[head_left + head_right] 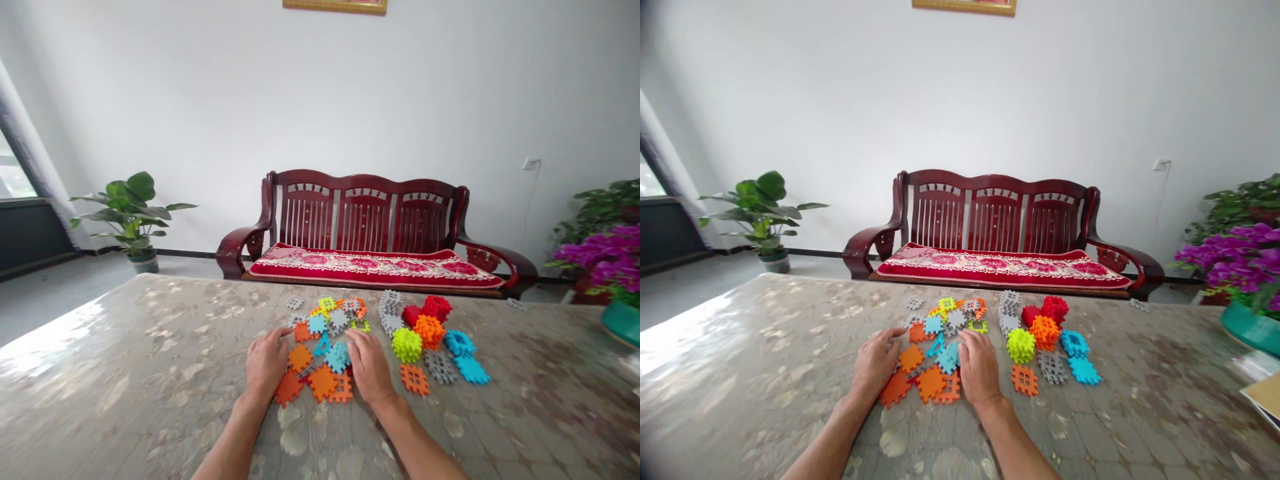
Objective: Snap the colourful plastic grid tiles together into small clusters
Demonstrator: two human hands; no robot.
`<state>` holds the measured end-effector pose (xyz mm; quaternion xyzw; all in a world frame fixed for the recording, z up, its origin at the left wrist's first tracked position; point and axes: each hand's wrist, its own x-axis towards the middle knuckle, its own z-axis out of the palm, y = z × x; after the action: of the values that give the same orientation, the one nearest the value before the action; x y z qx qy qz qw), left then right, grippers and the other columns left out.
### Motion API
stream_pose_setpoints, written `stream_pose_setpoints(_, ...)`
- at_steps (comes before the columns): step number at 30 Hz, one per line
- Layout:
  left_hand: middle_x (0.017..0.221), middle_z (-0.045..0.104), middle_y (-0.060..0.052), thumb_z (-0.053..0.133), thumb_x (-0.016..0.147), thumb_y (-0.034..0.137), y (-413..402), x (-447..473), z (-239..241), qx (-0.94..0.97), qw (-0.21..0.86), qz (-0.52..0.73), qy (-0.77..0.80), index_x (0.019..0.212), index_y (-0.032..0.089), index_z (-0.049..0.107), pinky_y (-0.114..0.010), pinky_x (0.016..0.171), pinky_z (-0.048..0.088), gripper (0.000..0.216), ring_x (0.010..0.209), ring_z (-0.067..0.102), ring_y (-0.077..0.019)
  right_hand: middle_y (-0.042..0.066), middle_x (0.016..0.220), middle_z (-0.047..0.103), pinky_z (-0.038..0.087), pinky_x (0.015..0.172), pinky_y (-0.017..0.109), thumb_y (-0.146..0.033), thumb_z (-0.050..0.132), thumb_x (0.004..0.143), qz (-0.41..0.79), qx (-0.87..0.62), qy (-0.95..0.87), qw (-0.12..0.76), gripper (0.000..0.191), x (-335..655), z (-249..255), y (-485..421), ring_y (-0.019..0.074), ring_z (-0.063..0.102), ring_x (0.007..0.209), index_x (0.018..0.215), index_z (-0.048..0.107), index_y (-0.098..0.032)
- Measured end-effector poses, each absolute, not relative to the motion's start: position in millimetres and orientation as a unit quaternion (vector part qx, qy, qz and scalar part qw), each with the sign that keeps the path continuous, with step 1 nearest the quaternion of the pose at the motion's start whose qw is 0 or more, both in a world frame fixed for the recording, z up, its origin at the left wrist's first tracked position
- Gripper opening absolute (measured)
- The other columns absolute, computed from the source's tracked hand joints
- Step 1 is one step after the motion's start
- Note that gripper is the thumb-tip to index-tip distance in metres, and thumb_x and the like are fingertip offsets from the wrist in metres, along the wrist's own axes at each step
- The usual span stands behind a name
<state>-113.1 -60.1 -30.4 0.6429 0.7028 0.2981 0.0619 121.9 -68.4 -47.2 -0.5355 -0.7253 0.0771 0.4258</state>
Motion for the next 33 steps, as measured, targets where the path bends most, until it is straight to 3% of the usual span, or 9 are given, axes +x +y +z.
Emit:
stream_pose_setpoints(8,0.109,0.072,-0.006,0.043,0.085,0.022,-63.2,-112.4,-23.6,0.630,0.036,0.317,0.708,0.111,0.025,0.068,-0.038,0.105,0.036,0.036,0.108,0.062,-0.0211,0.009,0.122,0.063,0.039,0.105,0.043,-0.027,0.040,0.092,0.059,-0.548,-0.695,0.462,0.033,126.3,-54.7,-56.5,0.0230,0.053,0.117,0.114,0.065,-0.021)
stream_pose_setpoints(12,0.121,0.068,-0.006,0.045,0.087,0.032,-67.5,-106.1,-12.1,0.645,0.055,0.282,0.708,0.120,0.028,0.062,-0.045,0.111,0.027,0.037,0.118,0.057,-0.0224,0.009,0.121,0.063,0.040,0.104,0.043,-0.029,0.044,0.090,0.082,-0.526,-0.699,0.477,0.033,127.0,-56.9,-52.3,0.0234,0.054,0.116,0.114,0.064,-0.020)
stream_pose_setpoints(14,0.133,0.060,-0.008,0.051,0.084,0.043,-71.8,-100.9,-6.0,0.651,0.068,0.235,0.719,0.130,0.029,0.055,-0.051,0.112,0.023,0.048,0.129,0.047,-0.0265,0.009,0.120,0.064,0.039,0.104,0.044,-0.030,0.044,0.090,0.095,-0.520,-0.690,0.494,0.033,127.8,-59.5,-49.6,0.0234,0.054,0.115,0.113,0.065,-0.020)
stream_pose_setpoints(17,0.151,0.039,-0.013,0.060,0.072,0.059,-79.1,-92.0,0.4,0.653,0.099,0.150,0.736,0.144,0.030,0.039,-0.063,0.109,0.018,0.080,0.142,0.026,-0.0361,0.010,0.116,0.066,0.040,0.102,0.044,-0.032,0.042,0.090,0.115,-0.518,-0.665,0.526,0.034,129.3,-63.1,-46.1,0.0237,0.056,0.112,0.111,0.066,-0.019)
stream_pose_setpoints(20,0.159,0.019,-0.016,0.066,0.063,0.063,-86.4,-83.1,2.1,0.654,0.140,0.083,0.739,0.151,0.032,0.025,-0.068,0.107,0.014,0.102,0.146,0.011,-0.0397,0.010,0.111,0.068,0.042,0.100,0.043,-0.033,0.041,0.089,0.132,-0.515,-0.642,0.553,0.035,130.7,-64.2,-44.7,0.0238,0.057,0.108,0.107,0.067,-0.019)
stream_pose_setpoints(22,0.160,0.013,-0.017,0.070,0.057,0.063,-91.0,-77.8,-0.4,0.659,0.164,0.052,0.732,0.152,0.032,0.021,-0.069,0.107,0.013,0.110,0.146,0.008,-0.0400,0.009,0.108,0.068,0.042,0.099,0.042,-0.033,0.042,0.089,0.139,-0.508,-0.634,0.566,0.033,131.3,-63.8,-44.9,0.0236,0.058,0.107,0.103,0.068,-0.020)
stream_pose_setpoints(26,0.160,0.014,-0.017,0.072,0.050,0.067,-97.6,-71.9,-13.0,0.679,0.147,0.037,0.718,0.152,0.033,0.022,-0.069,0.108,0.007,0.118,0.146,0.007,-0.0407,0.009,0.106,0.068,0.042,0.099,0.041,-0.034,0.043,0.089,0.152,-0.501,-0.625,0.579,0.031,131.3,-63.1,-45.7,0.0232,0.058,0.106,0.097,0.070,-0.020)
stream_pose_setpoints(33,0.157,0.028,-0.012,0.061,0.064,0.071,-94.9,-67.4,-30.0,0.724,0.064,0.112,0.678,0.148,0.031,0.035,-0.055,0.115,0.011,0.096,0.145,0.020,-0.0331,0.009,0.102,0.070,0.043,0.096,0.040,-0.038,0.044,0.087,0.204,-0.509,-0.586,0.597,0.033,133.6,-66.7,-40.8,0.0236,0.060,0.101,0.094,0.070,-0.020)
